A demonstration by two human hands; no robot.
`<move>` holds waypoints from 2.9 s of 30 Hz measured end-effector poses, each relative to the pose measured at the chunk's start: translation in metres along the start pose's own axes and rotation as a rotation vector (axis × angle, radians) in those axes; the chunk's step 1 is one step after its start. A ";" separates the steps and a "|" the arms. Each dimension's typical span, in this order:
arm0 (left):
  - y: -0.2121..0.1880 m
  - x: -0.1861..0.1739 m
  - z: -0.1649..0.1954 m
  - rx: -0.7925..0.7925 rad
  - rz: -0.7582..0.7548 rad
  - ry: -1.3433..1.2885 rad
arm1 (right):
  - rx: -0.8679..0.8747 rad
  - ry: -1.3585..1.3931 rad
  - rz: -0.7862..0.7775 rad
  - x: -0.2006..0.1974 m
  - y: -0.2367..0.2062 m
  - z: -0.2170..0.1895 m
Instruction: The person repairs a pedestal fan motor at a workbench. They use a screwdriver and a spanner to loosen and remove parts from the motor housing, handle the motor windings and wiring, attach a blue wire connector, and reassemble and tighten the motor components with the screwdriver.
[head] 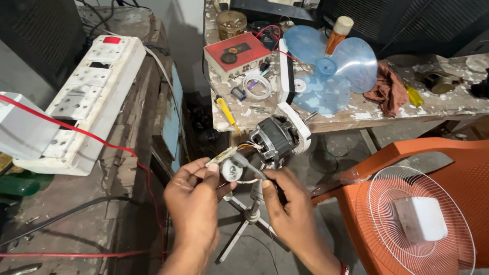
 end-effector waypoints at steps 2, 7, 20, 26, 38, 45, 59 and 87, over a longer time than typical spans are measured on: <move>0.000 0.000 -0.002 -0.012 -0.016 -0.002 | 0.034 0.070 -0.008 0.006 0.001 -0.003; -0.001 0.001 -0.008 0.086 -0.040 0.049 | 0.060 0.456 -0.072 0.025 0.009 -0.008; -0.017 0.001 0.002 0.846 -0.160 0.576 | 0.249 0.778 -0.121 0.029 0.030 -0.003; -0.017 0.001 0.005 0.668 -0.114 0.559 | 0.293 0.629 -0.136 0.022 0.033 -0.008; -0.020 0.000 0.005 0.695 0.023 0.629 | 0.214 0.055 -0.127 -0.010 0.024 -0.019; -0.019 -0.003 0.003 0.774 0.104 0.731 | -0.138 -0.028 -0.116 -0.021 0.019 -0.026; -0.021 -0.002 0.000 0.771 0.131 0.770 | 0.033 0.041 -0.183 -0.024 0.019 -0.016; -0.014 -0.001 -0.001 0.555 0.067 0.701 | 0.260 0.380 0.030 -0.006 0.008 0.050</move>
Point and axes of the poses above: each hand's wrist, its own y-axis towards the middle knuckle, its own x-axis out of the palm, z = x × y, the point moved 1 cm from there along y, towards the middle knuckle, and after that the axes turned 11 degrees about y, right-handed, at the moved point
